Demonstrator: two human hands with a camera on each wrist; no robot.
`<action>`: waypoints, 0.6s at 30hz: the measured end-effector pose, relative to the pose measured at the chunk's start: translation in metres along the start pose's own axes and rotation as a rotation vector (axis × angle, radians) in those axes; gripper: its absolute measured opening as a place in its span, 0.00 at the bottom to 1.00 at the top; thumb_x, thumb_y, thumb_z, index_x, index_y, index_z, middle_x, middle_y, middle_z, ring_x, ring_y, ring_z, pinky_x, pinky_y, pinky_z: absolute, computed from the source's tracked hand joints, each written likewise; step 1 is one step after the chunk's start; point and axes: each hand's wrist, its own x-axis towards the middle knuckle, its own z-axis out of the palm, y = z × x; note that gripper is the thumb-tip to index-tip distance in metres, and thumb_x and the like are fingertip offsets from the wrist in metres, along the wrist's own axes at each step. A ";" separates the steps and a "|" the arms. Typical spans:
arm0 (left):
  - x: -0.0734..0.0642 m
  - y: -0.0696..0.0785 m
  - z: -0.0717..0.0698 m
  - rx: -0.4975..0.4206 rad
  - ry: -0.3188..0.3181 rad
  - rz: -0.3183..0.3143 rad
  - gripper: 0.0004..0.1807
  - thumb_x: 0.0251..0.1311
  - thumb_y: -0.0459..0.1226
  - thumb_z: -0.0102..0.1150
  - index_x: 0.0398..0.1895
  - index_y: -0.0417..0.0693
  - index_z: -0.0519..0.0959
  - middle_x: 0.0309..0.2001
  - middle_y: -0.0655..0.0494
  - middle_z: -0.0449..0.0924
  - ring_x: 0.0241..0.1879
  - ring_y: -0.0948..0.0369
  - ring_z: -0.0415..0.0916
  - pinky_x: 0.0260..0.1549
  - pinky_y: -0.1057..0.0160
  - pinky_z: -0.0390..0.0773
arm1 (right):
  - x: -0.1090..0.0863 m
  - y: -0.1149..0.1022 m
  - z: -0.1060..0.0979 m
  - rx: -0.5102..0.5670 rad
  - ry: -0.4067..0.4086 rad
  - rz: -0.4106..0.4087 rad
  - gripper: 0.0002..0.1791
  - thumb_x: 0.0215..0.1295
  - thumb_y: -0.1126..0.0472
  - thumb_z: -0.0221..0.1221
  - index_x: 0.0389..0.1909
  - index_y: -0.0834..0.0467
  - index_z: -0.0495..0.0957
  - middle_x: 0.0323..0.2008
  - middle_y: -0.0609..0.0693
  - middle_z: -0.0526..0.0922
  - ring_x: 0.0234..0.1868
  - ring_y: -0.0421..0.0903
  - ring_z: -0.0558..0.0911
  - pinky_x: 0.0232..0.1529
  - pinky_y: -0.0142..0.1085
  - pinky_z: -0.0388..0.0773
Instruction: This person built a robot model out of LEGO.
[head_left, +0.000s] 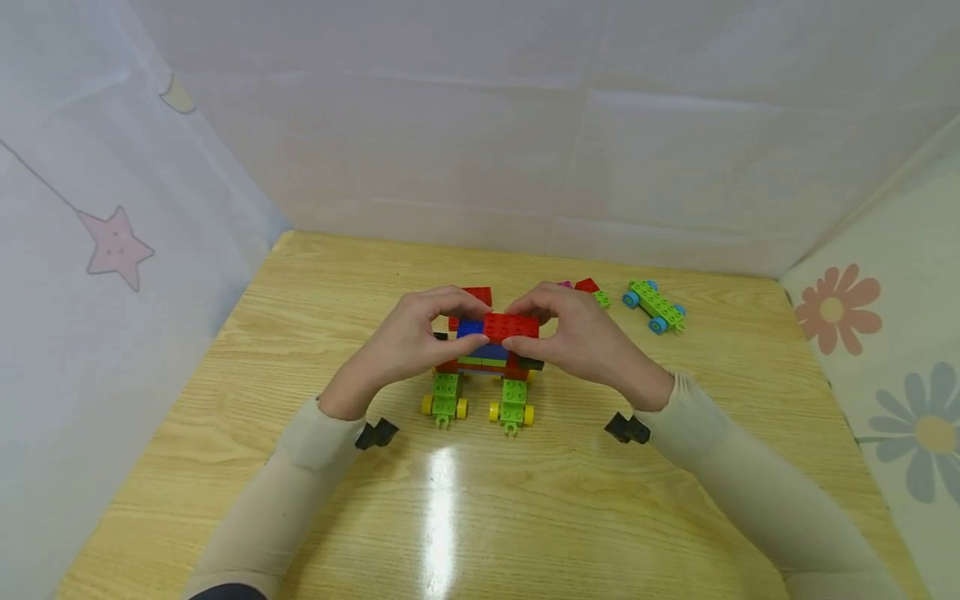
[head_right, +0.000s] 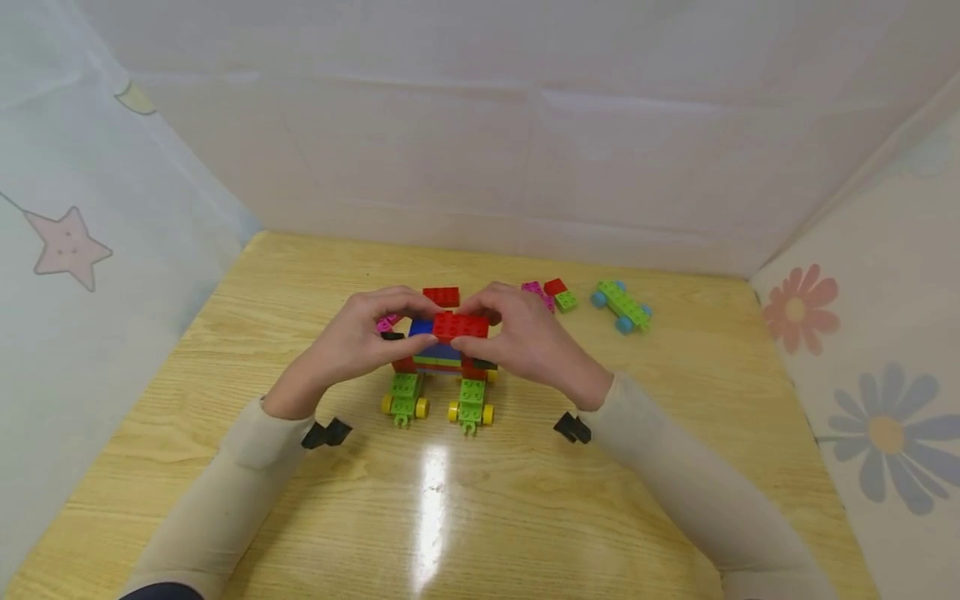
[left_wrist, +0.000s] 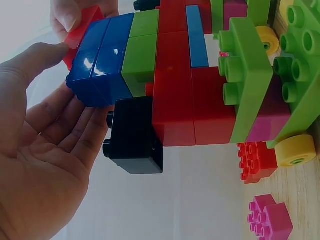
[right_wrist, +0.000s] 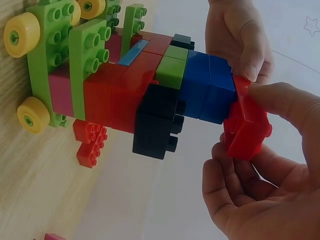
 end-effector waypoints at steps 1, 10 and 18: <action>0.000 0.000 0.000 -0.001 -0.001 0.000 0.16 0.70 0.39 0.78 0.59 0.51 0.90 0.55 0.58 0.91 0.53 0.60 0.86 0.44 0.56 0.93 | 0.000 0.000 0.000 -0.004 0.000 -0.003 0.21 0.71 0.48 0.77 0.60 0.50 0.89 0.54 0.44 0.89 0.53 0.46 0.85 0.61 0.50 0.82; 0.002 -0.001 0.002 0.018 0.001 0.001 0.16 0.71 0.40 0.78 0.58 0.50 0.90 0.55 0.57 0.91 0.52 0.59 0.85 0.44 0.59 0.92 | 0.002 0.003 0.000 -0.022 0.003 -0.020 0.20 0.71 0.48 0.77 0.59 0.51 0.90 0.53 0.45 0.90 0.52 0.46 0.85 0.60 0.50 0.83; 0.001 -0.001 0.002 0.009 -0.003 0.012 0.17 0.70 0.39 0.78 0.59 0.48 0.90 0.55 0.55 0.92 0.51 0.58 0.86 0.46 0.55 0.92 | 0.001 0.004 0.003 -0.042 0.013 -0.049 0.21 0.71 0.49 0.77 0.59 0.54 0.90 0.53 0.47 0.90 0.51 0.47 0.85 0.59 0.50 0.84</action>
